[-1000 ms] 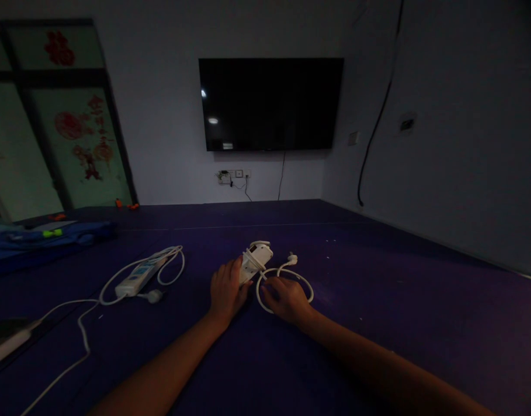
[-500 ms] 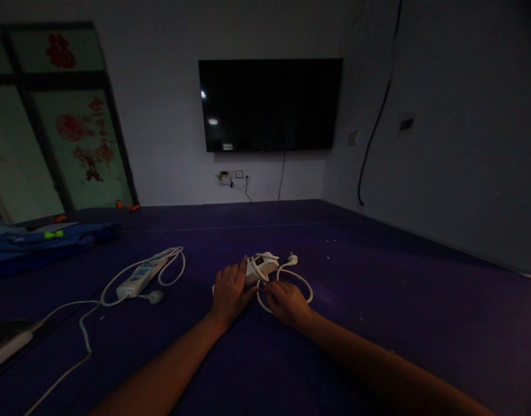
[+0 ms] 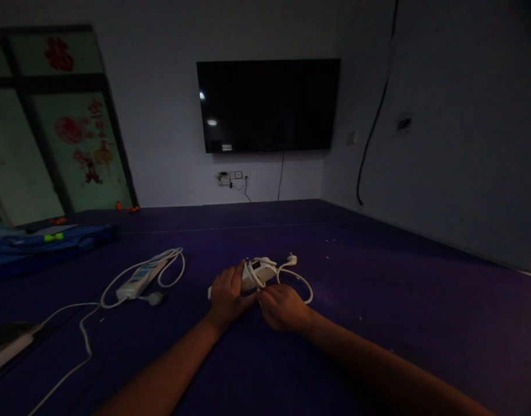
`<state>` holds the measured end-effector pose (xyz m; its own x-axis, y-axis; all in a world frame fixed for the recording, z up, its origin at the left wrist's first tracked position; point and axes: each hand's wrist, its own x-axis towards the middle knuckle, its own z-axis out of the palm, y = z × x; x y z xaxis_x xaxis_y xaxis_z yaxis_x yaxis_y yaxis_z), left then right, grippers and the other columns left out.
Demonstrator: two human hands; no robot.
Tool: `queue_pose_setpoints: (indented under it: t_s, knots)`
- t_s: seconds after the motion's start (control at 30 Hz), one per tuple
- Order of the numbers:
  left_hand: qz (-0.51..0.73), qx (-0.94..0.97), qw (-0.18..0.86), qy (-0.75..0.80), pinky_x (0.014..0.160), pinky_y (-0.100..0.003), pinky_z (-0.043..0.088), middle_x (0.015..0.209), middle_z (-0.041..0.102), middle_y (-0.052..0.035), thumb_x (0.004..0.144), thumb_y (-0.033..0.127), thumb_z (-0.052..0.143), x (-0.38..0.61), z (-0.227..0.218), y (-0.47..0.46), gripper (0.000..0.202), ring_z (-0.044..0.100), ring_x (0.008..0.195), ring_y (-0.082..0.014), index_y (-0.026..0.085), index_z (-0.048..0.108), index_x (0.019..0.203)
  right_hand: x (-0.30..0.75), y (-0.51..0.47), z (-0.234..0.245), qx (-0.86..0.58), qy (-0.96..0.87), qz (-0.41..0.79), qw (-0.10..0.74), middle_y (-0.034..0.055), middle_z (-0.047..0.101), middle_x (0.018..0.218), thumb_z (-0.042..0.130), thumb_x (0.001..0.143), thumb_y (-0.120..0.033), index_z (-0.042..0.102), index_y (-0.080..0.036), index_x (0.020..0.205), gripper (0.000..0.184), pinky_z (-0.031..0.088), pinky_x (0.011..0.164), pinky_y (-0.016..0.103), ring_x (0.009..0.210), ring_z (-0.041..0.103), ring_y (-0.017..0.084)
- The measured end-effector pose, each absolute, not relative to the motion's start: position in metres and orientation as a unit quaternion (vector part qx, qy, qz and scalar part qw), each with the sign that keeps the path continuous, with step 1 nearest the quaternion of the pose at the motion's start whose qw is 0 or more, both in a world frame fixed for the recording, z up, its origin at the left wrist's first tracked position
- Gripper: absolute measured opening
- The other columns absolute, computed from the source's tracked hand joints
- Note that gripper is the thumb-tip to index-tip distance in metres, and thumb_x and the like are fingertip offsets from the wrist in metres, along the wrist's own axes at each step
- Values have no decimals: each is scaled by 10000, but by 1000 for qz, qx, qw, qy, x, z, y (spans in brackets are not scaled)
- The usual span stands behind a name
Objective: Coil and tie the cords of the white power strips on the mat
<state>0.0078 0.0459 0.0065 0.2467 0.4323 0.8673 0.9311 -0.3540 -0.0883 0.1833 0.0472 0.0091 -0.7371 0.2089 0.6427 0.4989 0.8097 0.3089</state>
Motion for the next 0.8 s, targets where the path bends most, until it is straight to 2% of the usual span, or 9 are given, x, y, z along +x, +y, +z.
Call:
queue_pose_setpoints:
  t_s: [0.17, 0.27, 0.4, 0.5, 0.57, 0.63, 0.8]
  knots:
    - [-407, -718, 318, -467, 717, -334, 425, 902, 609, -133, 724, 635, 453, 9, 5, 45, 743, 564, 812, -237, 77, 442, 1213, 188, 41, 19, -158, -909, -225, 314, 47, 555, 675, 345, 802, -258, 527, -161, 801, 206, 351, 539, 281, 588, 484, 157]
    - [-425, -715, 310, -459, 731, -340, 433, 929, 614, -139, 707, 608, 506, 9, 5, 45, 733, 570, 826, -241, 75, 440, 1205, 199, 45, 16, -125, -890, -205, 387, 52, 543, 645, 286, 830, -315, 531, -164, 771, 293, 355, 539, 288, 582, 481, 165]
    - [-461, -698, 295, -462, 751, -343, 446, 954, 615, -130, 691, 591, 539, 8, 7, 45, 699, 574, 857, -239, 108, 448, 1187, 212, 64, 11, -278, -823, -170, 466, 59, 561, 666, 284, 860, -250, 555, -155, 772, 300, 389, 598, 277, 622, 508, 160]
    - [-467, -695, 279, -469, 747, -338, 453, 932, 616, -116, 685, 586, 547, 7, 8, 45, 694, 577, 849, -232, 115, 446, 1184, 216, 81, 11, -394, -817, -166, 388, 77, 609, 821, 349, 854, -202, 597, -157, 886, 254, 395, 712, 290, 771, 539, 174]
    - [-462, -702, 273, -469, 739, -336, 455, 920, 617, -112, 692, 582, 541, 7, 9, 45, 690, 578, 838, -229, 118, 439, 1192, 216, 89, 12, -372, -871, -146, 287, 61, 618, 849, 413, 835, -212, 623, -182, 865, 214, 380, 762, 297, 829, 538, 175]
    - [-459, -707, 269, -466, 736, -338, 455, 922, 617, -110, 697, 581, 533, 7, 8, 45, 685, 579, 834, -229, 129, 431, 1202, 216, 93, 12, -352, -900, -124, 225, 47, 624, 873, 470, 820, -242, 645, -211, 869, 184, 361, 797, 301, 867, 535, 171]
    - [-465, -711, 269, -453, 754, -349, 452, 962, 613, -113, 696, 569, 541, 8, 9, 43, 679, 578, 850, -236, 142, 420, 1210, 214, 92, 12, -388, -897, -142, 158, 57, 631, 894, 491, 808, -236, 649, -218, 924, 196, 327, 825, 326, 899, 531, 188]
